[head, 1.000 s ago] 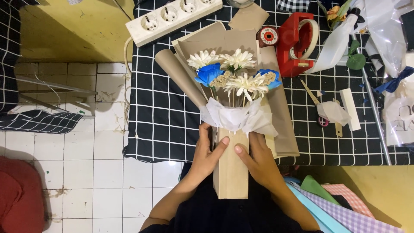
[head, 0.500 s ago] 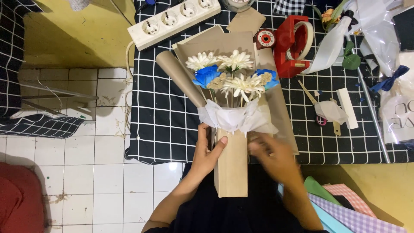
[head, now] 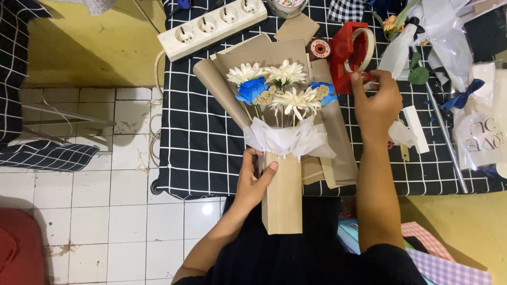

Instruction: The person wraps a bouquet of artificial flowers in brown paper. They use a tape dispenser to secure the paper around the bouquet and adjust the wrapping to ensure it is neat.

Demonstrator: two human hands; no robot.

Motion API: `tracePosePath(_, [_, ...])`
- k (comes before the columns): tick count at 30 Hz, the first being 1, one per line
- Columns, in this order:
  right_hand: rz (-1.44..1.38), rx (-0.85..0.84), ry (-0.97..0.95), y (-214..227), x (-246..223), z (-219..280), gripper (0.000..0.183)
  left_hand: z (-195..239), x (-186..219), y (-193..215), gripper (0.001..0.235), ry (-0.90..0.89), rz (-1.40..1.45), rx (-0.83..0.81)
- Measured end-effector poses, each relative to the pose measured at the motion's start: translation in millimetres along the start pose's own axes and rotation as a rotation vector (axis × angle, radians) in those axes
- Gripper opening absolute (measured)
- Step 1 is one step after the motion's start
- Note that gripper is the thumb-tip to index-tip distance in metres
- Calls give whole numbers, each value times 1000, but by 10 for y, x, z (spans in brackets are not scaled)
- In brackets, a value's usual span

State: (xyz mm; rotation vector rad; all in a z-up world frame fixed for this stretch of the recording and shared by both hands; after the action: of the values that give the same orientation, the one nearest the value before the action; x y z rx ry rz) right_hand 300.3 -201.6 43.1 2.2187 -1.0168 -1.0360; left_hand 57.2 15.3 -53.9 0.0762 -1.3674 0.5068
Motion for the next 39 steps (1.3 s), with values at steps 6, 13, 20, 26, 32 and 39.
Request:
tracePosePath(6, [186, 178, 67, -186, 3, -50, 17, 12, -12, 19, 38, -15, 6, 9])
tracePosePath(13, [227, 141, 70, -275, -115, 45, 43, 2, -48, 24, 37, -30, 23, 4])
tracePosePath(20, [-286, -128, 33, -170, 305, -134, 40, 7, -34, 24, 36, -27, 46, -4])
tracePosePath(26, [-411, -151, -115, -71, 327, -185, 31, 24, -45, 21, 37, -37, 50, 3])
tracePosePath(32, [-113, 50, 20, -89, 466, -133, 14, 15, -49, 9, 38, -46, 56, 6])
tracePosePath(39, [89, 96, 143, 25, 170, -135, 11, 13, -44, 11, 37, -43, 50, -5])
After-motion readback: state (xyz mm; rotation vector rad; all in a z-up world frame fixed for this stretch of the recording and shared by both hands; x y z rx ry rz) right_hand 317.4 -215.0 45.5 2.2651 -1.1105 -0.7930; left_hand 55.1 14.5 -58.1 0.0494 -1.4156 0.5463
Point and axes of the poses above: each hand's wrist, its own z-axis away from the middle knuckle, its own y-axis out of the back of the hand, x = y × z, the point moved 7 cm from there along -z, towards the middle knuckle, and after that the axes turned 1 degree about z, right-handed, at the moved point
